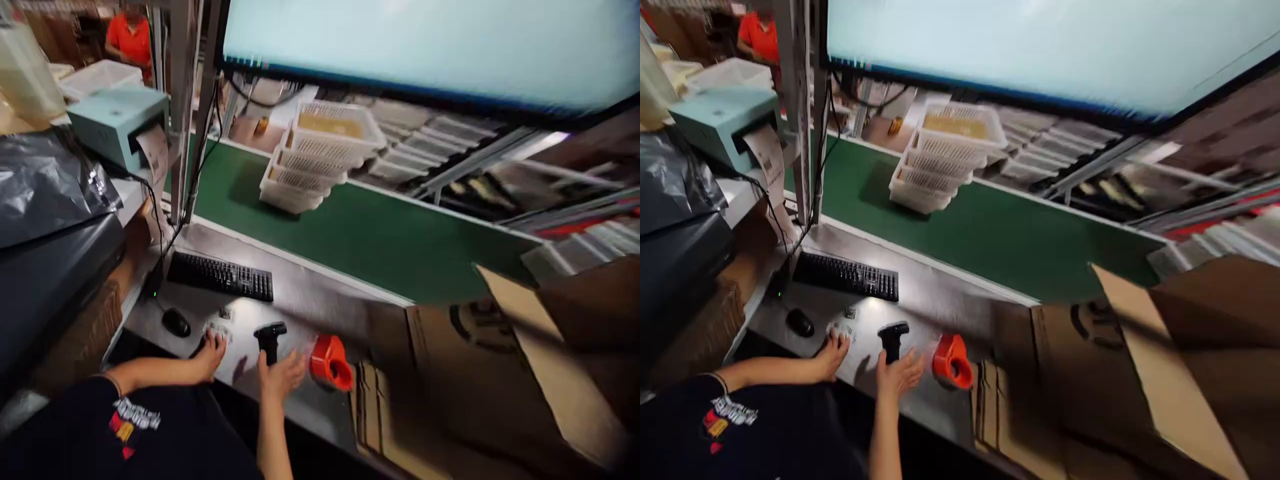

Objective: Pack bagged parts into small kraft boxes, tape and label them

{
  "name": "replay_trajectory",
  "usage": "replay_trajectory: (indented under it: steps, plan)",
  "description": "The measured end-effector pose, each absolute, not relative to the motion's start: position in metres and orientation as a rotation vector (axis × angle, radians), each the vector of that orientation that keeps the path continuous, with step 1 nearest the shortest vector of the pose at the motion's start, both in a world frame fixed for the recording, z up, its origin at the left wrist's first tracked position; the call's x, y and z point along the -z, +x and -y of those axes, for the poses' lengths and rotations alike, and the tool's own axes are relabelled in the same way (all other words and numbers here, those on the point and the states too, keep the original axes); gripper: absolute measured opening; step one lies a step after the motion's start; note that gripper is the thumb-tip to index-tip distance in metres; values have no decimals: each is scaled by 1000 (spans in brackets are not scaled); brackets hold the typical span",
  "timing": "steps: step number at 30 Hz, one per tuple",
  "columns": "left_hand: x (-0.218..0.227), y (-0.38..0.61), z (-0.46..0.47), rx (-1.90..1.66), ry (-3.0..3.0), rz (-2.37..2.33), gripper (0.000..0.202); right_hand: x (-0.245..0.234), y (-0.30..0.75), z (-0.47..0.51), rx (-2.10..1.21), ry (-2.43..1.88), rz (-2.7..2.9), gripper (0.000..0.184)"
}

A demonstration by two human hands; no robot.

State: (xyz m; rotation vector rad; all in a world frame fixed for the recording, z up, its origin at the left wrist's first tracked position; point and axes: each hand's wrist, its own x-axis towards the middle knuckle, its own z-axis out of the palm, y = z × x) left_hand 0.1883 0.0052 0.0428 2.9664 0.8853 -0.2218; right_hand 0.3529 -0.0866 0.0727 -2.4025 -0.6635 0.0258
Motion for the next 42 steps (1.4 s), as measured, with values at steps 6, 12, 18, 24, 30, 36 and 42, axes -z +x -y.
replay_trajectory:
  steps: [6,12,18,24,30,36,42]
  plan:
    - [-41,167,15,494,2884,-696,104,-84,380,84,-639,-2638,606,73]
    - [-35,163,11,511,2837,-688,115,-88,372,47,-684,-2399,387,57]
    - [-26,160,16,415,2761,-708,102,-118,303,73,-1172,-2037,245,37]
    - [-11,168,16,504,2718,-677,85,-142,245,81,-1359,-1794,129,49]
    - [-11,168,14,521,2723,-660,90,-155,242,85,-1267,-1833,123,54]
    - [-18,166,11,501,2712,-666,102,-166,243,90,-1212,-1846,146,58]
    - [-25,165,15,389,2757,-677,95,-164,244,94,-1225,-1855,143,54]
